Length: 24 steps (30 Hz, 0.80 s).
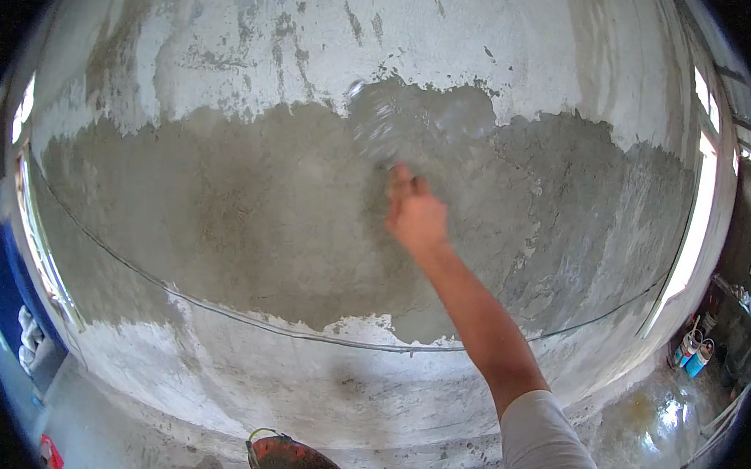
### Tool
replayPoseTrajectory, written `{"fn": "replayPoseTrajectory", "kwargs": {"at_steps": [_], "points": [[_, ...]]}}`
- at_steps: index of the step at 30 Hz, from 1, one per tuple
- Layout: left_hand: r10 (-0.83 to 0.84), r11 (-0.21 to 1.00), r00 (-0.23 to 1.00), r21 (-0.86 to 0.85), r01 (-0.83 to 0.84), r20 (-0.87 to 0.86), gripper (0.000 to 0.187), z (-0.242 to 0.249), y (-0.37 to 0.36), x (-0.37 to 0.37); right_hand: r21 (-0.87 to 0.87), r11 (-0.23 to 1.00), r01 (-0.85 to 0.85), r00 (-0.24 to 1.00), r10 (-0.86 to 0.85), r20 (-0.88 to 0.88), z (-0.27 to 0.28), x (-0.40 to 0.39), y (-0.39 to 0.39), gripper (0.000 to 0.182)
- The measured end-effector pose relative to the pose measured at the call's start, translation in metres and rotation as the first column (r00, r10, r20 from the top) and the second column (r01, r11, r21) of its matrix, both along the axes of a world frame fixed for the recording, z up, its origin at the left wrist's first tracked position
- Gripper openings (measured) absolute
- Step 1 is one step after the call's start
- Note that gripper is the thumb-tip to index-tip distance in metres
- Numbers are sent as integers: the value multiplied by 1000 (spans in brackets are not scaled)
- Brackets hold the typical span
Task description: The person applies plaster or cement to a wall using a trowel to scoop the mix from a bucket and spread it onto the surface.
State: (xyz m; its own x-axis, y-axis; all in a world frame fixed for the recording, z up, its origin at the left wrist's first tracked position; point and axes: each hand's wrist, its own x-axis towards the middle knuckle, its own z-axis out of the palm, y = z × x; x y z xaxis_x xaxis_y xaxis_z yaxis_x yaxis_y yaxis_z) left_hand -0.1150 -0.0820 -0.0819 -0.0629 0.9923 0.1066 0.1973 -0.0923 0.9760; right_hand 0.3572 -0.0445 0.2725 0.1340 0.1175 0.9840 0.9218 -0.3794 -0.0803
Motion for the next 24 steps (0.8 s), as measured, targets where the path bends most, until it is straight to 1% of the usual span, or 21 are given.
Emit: {"fn": "replayPoseTrajectory", "kwargs": {"at_steps": [2,3,4,5,6,7,8,9,10,11,13,14,15,16,17,18,20,21,22,23,24], "points": [[11,1000,1000,13,-11,3,11,-13,7,5,-325,942,84,995,-64,70,-30,-10,16,57],[9,999,1000,-31,-10,-18,11,-16,10,7,-327,941,88,995,-68,72,-32,-18,8,57],[4,997,999,-77,-7,-42,11,-18,10,6,-371,928,21,999,-4,44,-36,-27,-2,58],[-1,997,999,-79,-3,-45,11,-7,4,6,-411,910,-50,998,60,12,-37,-35,-9,58],[-26,999,999,-49,23,-44,11,16,-3,10,-407,912,-46,998,57,15,-34,-33,-15,58],[-49,999,998,-18,49,-46,12,28,-5,11,-301,953,-39,999,46,14,-29,-27,-25,58],[-50,999,998,-14,49,-49,12,22,-2,8,-192,981,-33,999,35,9,-26,-22,-33,58],[-64,996,998,-68,63,-10,13,11,4,7,-184,982,-32,999,34,8,-19,-14,-38,58],[-76,989,997,-122,80,32,15,6,9,7,-99,995,-9,999,5,-42,-7,-5,-43,60],[-79,990,996,-118,83,34,15,12,8,8,-17,1000,19,996,-21,-92,2,0,-44,63],[-146,988,989,40,147,-28,19,26,4,12,-3,1000,25,996,-25,-80,10,6,-31,63],[-148,988,989,42,149,-27,19,17,9,11,6,1000,26,997,-25,-73,11,7,-24,63],[-129,988,985,68,137,-112,20,1,16,13,9,1000,28,998,-27,-65,8,5,-16,63],[-105,988,975,95,125,-194,21,-7,21,17,-140,990,30,997,-39,-61,1,-6,-7,62],[-103,987,977,101,124,-187,21,-1,22,19,-283,959,33,997,-51,-59,-5,-15,2,62],[-115,983,972,116,140,-203,22,12,19,20,-279,960,34,997,-51,-54,-12,-25,10,62],[-130,979,967,125,160,-219,22,29,16,28,-369,929,14,1000,-16,-1,-21,-37,18,58],[-90,992,979,68,104,-186,21,35,16,32,-372,928,15,1000,-17,-2,-18,-41,9,58],[-46,999,987,7,48,-156,21,37,14,33,-326,945,-26,999,17,-30,-12,-48,-6,58],[-60,997,998,-43,60,-18,20,6,26,29,-280,957,-69,997,55,-57,-12,-49,-17,58],[-53,997,998,-51,52,-21,20,7,22,27,-288,955,-77,996,62,-62,-18,-42,-26,58]]}}
